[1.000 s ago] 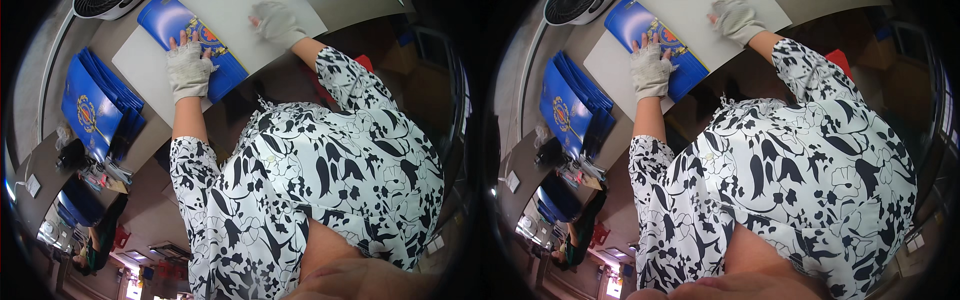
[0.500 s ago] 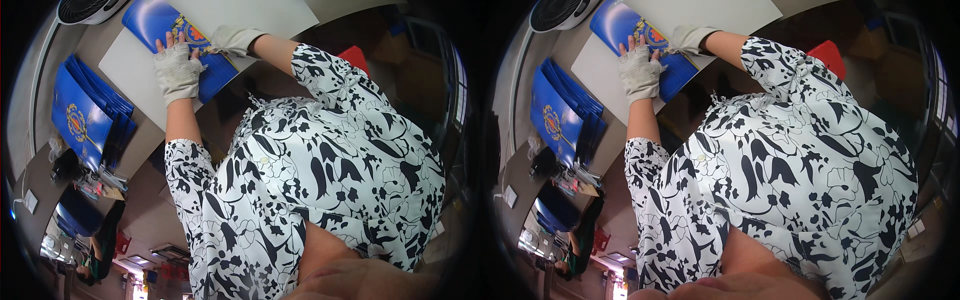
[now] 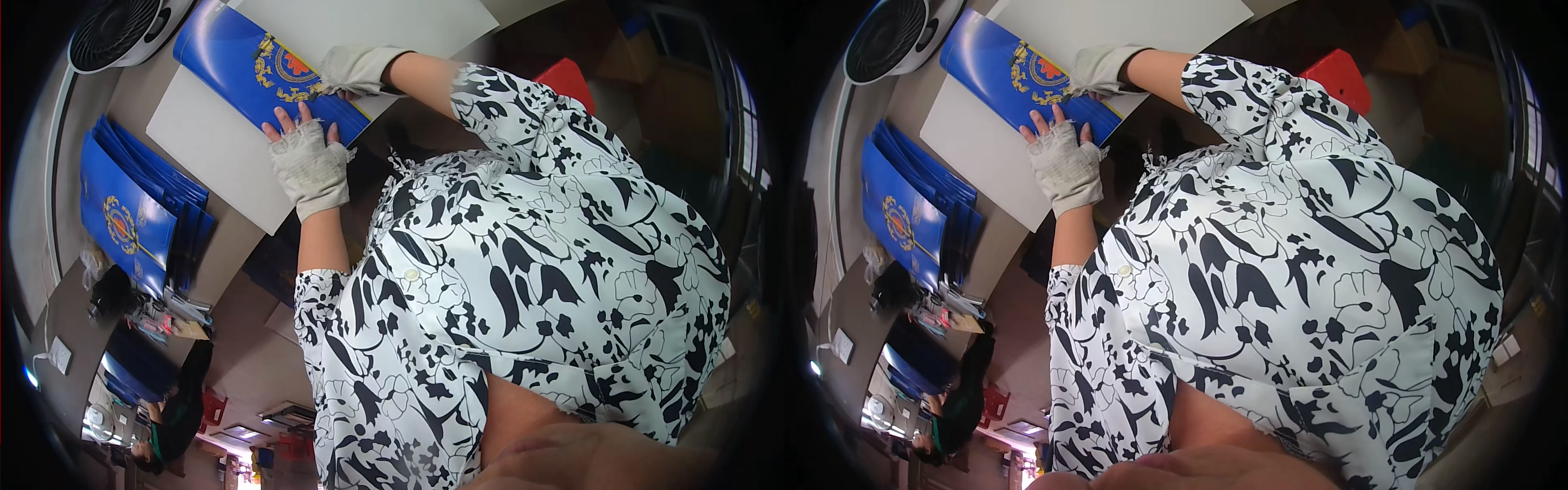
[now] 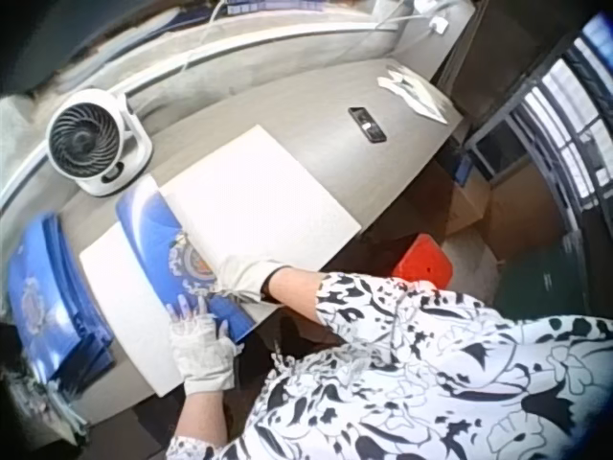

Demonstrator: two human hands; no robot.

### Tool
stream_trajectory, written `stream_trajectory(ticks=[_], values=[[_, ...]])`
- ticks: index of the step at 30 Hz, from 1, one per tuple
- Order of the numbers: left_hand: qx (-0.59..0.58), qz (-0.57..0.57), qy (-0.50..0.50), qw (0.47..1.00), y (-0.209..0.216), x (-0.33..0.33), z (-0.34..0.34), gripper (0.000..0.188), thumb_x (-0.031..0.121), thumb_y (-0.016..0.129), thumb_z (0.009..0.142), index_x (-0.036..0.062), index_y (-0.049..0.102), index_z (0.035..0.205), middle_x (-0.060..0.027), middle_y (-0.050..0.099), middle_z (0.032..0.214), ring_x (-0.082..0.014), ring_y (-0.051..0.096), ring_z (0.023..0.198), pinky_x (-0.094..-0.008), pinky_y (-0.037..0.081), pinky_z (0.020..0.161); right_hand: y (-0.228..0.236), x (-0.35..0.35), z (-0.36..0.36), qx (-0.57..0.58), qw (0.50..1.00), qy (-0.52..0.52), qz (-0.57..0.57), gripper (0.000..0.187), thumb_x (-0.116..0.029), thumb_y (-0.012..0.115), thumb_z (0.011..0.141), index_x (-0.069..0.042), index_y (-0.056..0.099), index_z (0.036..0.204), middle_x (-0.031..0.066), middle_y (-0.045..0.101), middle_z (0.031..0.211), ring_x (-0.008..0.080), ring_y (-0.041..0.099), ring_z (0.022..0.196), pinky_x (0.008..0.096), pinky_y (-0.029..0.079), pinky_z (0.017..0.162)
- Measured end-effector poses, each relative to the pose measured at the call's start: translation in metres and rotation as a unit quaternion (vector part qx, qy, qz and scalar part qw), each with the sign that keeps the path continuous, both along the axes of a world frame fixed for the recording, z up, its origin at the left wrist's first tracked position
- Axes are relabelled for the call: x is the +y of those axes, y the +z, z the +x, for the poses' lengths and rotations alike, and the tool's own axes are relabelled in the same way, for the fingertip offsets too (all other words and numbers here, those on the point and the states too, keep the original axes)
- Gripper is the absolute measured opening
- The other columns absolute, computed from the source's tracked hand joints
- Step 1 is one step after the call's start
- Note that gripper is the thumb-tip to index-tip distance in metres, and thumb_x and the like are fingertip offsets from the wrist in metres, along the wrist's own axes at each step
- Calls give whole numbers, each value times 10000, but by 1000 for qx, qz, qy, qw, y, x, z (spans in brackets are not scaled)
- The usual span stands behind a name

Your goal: Assembling and folding blue cardstock folders on a desk.

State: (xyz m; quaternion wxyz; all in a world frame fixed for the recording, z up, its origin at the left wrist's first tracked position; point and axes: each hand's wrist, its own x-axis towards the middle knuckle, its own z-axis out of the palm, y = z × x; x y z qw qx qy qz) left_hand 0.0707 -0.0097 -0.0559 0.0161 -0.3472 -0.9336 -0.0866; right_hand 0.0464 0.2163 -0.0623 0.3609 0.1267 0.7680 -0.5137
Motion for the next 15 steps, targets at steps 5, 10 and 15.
stream_trajectory(ticks=[5, 10, 15], values=[[-11, -11, -4, 1000, 1, 4, 0, 700, 450, 716, 905, 137, 552, 1509, -258, 409, 1609, -558, 267, 1509, -604, 315, 1191, -11, 11, -4, 5, 1000, -12, -6, 399, -326, 578, 1024, 19, 769, 974, 184, 774, 871, 287, 768, 748, 396, 614, 693], [-15, -45, 4, 999, 3, 4, 1, 716, 469, 701, 926, 137, 515, 1534, -256, 399, 1615, -538, 280, 1510, -583, 311, 1199, -4, 3, -4, -19, 997, -70, -15, 417, -280, 536, 1046, 34, 779, 920, 173, 784, 862, 243, 772, 719, 383, 618, 656], [-17, -44, 8, 999, 2, 4, 0, 715, 469, 696, 930, 140, 511, 1538, -255, 402, 1613, -535, 281, 1511, -584, 309, 1199, 6, 1, -6, 56, 997, 18, 52, 408, -286, 549, 1031, 21, 782, 896, 143, 781, 823, 237, 762, 691, 383, 612, 638]])
